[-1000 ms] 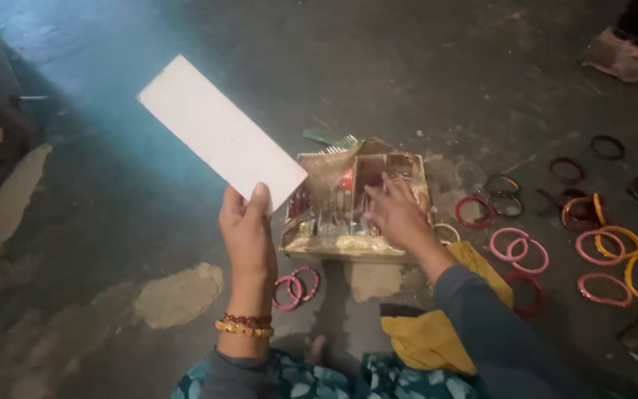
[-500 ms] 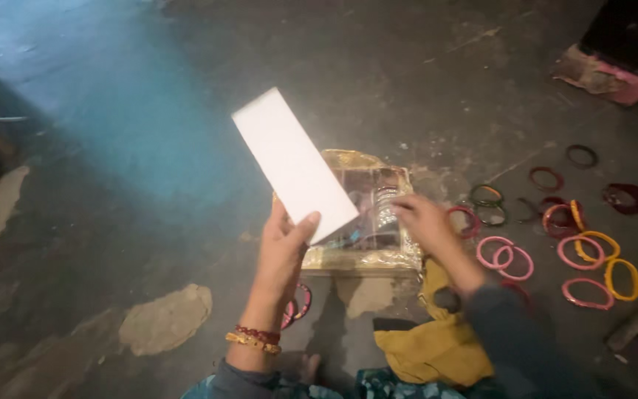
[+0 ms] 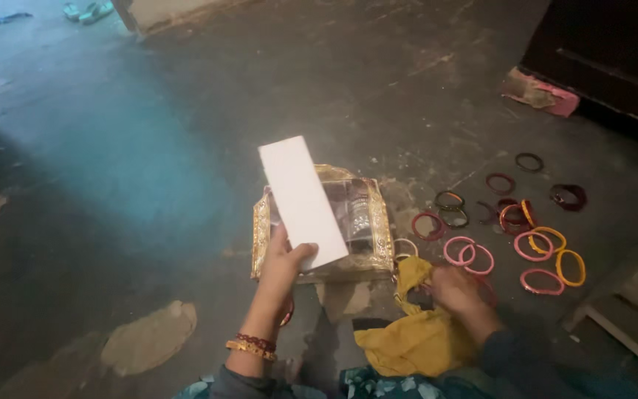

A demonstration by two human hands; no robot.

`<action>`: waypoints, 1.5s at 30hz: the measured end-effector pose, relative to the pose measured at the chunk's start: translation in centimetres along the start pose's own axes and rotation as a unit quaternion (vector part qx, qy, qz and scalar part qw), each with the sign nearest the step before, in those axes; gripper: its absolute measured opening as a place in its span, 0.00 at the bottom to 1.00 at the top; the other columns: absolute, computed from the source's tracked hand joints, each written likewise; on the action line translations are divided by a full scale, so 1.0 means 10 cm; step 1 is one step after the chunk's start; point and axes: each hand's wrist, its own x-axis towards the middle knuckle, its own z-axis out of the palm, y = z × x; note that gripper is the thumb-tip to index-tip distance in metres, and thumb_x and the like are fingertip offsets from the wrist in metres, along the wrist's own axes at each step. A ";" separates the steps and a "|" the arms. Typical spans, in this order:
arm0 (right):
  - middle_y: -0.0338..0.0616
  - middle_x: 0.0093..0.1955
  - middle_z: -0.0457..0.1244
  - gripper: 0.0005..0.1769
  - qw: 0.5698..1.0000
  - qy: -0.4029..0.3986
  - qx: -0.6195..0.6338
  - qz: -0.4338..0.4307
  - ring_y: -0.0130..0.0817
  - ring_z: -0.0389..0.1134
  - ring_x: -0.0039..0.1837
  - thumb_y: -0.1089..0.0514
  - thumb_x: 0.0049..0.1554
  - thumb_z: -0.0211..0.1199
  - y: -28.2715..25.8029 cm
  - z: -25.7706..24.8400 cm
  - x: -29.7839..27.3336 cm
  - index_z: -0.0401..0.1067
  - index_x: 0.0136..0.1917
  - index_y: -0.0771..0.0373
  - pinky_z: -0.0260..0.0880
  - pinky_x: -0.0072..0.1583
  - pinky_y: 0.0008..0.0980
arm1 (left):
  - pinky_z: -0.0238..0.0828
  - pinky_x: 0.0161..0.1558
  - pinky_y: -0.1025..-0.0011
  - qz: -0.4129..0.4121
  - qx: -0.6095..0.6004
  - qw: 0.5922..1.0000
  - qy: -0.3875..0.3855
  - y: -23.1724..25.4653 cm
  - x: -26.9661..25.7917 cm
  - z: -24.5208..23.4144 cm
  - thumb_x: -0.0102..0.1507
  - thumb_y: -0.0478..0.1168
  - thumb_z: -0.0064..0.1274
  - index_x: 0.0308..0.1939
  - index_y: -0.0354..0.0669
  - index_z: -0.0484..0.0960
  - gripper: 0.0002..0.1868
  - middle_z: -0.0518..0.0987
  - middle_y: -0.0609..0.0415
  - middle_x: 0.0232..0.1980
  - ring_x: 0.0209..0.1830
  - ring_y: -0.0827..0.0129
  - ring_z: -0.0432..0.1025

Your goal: The person sits on the floor and wipes a white rectangular box with a yellow cloth. They then pick up various colorful bangles from the floor, wipe each one individually with the cloth, and place them into the box.

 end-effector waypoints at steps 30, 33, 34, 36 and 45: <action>0.49 0.51 0.72 0.18 0.820 0.244 0.500 -0.134 0.37 0.73 0.51 0.67 0.52 0.70 -1.34 -0.67 1.93 0.70 0.56 0.67 0.73 0.53 0.36 | 0.71 0.57 0.70 0.022 0.022 0.999 0.028 -0.38 0.41 -0.07 0.54 0.27 0.54 0.63 0.36 0.70 0.31 0.81 0.48 0.55 0.55 0.64 0.76; 0.53 0.54 0.69 0.23 0.897 0.292 0.327 -0.061 0.46 0.71 0.55 0.64 0.51 0.72 -1.41 -0.57 1.79 0.70 0.60 0.64 0.71 0.57 0.44 | 0.72 0.55 0.69 -0.012 0.056 0.996 0.066 -0.42 0.44 -0.08 0.55 0.28 0.54 0.63 0.38 0.70 0.31 0.82 0.48 0.54 0.53 0.64 0.77; 0.55 0.58 0.68 0.28 0.904 0.303 0.292 -0.074 0.50 0.68 0.59 0.64 0.49 0.72 -1.45 -0.56 1.71 0.68 0.63 0.64 0.68 0.59 0.48 | 0.72 0.55 0.69 -0.013 0.029 0.997 0.072 -0.40 0.45 -0.08 0.55 0.28 0.54 0.63 0.37 0.70 0.31 0.82 0.47 0.53 0.52 0.64 0.77; 0.58 0.63 0.64 0.35 0.920 0.313 0.225 -0.074 0.54 0.63 0.65 0.64 0.47 0.72 -1.53 -0.60 1.60 0.67 0.67 0.63 0.64 0.63 0.54 | 0.72 0.54 0.68 -0.015 -0.024 0.996 0.083 -0.32 0.45 -0.09 0.55 0.27 0.52 0.64 0.37 0.70 0.30 0.82 0.46 0.53 0.51 0.62 0.77; 0.47 0.84 0.47 0.24 0.910 0.318 -0.102 -0.247 0.47 0.45 0.85 0.53 0.64 0.55 -2.19 -0.64 1.25 0.62 0.72 0.49 0.43 0.81 0.58 | 0.69 0.56 0.68 -0.037 -0.063 0.990 0.124 0.03 0.36 -0.09 0.56 0.28 0.50 0.63 0.37 0.71 0.28 0.81 0.48 0.56 0.55 0.64 0.75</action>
